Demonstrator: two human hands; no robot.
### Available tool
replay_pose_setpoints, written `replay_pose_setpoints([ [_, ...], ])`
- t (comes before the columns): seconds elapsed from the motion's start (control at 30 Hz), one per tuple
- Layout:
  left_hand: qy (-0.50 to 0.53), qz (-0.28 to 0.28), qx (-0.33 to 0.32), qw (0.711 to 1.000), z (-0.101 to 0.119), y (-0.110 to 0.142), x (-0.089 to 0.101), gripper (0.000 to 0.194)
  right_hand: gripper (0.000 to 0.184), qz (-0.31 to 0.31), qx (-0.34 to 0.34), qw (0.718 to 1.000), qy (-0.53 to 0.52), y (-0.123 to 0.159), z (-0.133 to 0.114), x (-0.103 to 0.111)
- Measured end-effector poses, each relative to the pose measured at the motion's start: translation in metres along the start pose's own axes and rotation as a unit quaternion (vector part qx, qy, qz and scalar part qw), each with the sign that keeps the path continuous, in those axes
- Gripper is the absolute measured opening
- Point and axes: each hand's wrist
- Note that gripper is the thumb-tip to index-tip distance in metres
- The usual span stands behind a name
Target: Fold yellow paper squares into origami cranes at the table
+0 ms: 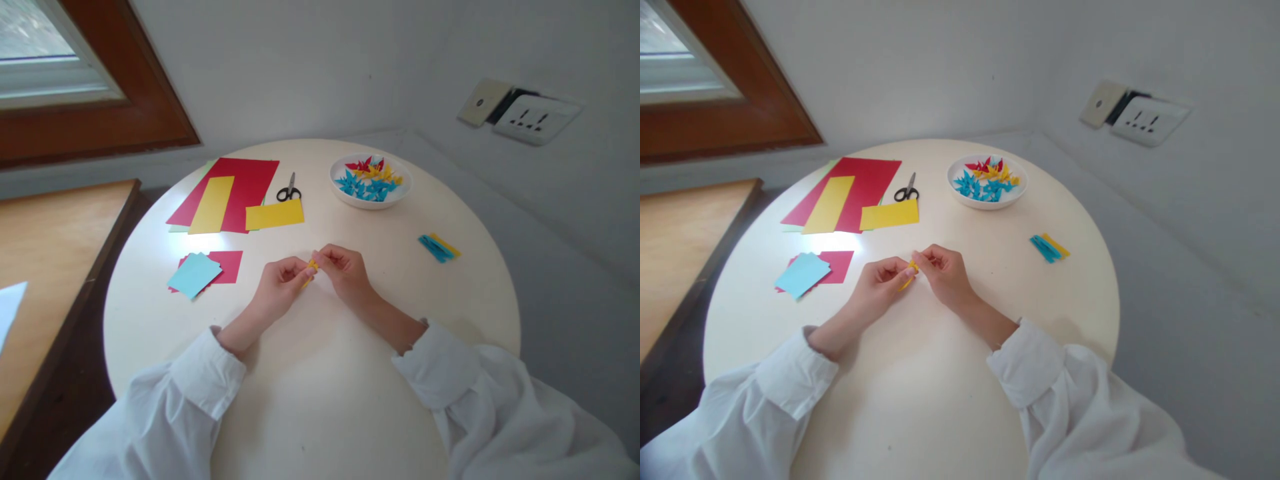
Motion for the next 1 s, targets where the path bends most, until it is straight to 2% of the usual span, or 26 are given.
replay_pose_setpoints([
  [0.27,0.007,0.0,0.023,1.0,0.0028,0.0004,-0.0001,0.033,0.029,0.012,0.005,1.0,0.014,0.0,0.0003,0.0007],
  [0.47,-0.041,-0.02,0.01,0.999,0.0009,-0.0017,0.0024,0.033,0.032,0.054,-0.009,0.999,0.001,-0.0041,-0.0018,0.0051],
  [0.57,-0.039,-0.011,0.007,0.999,-0.0007,-0.0019,0.0027,0.034,0.032,0.06,-0.009,0.998,0.001,-0.0051,-0.0016,0.0057],
  [0.8,-0.038,0.008,0.002,0.999,0.0014,-0.0011,0.0007,0.037,0.032,-0.022,-0.007,1.0,-0.016,-0.0041,-0.0023,0.0032],
  [1.0,-0.05,-0.009,-0.009,0.999,0.003,0.0003,0.0013,0.034,0.036,-0.016,-0.001,1.0,-0.016,-0.0026,-0.002,0.0014],
])
Point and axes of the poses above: each hand's wrist, its own y-axis away from the middle knuckle, its own x-axis out of the back of the hand, z = x × y, and after that the axes turned 9 degrees about y, right-handed
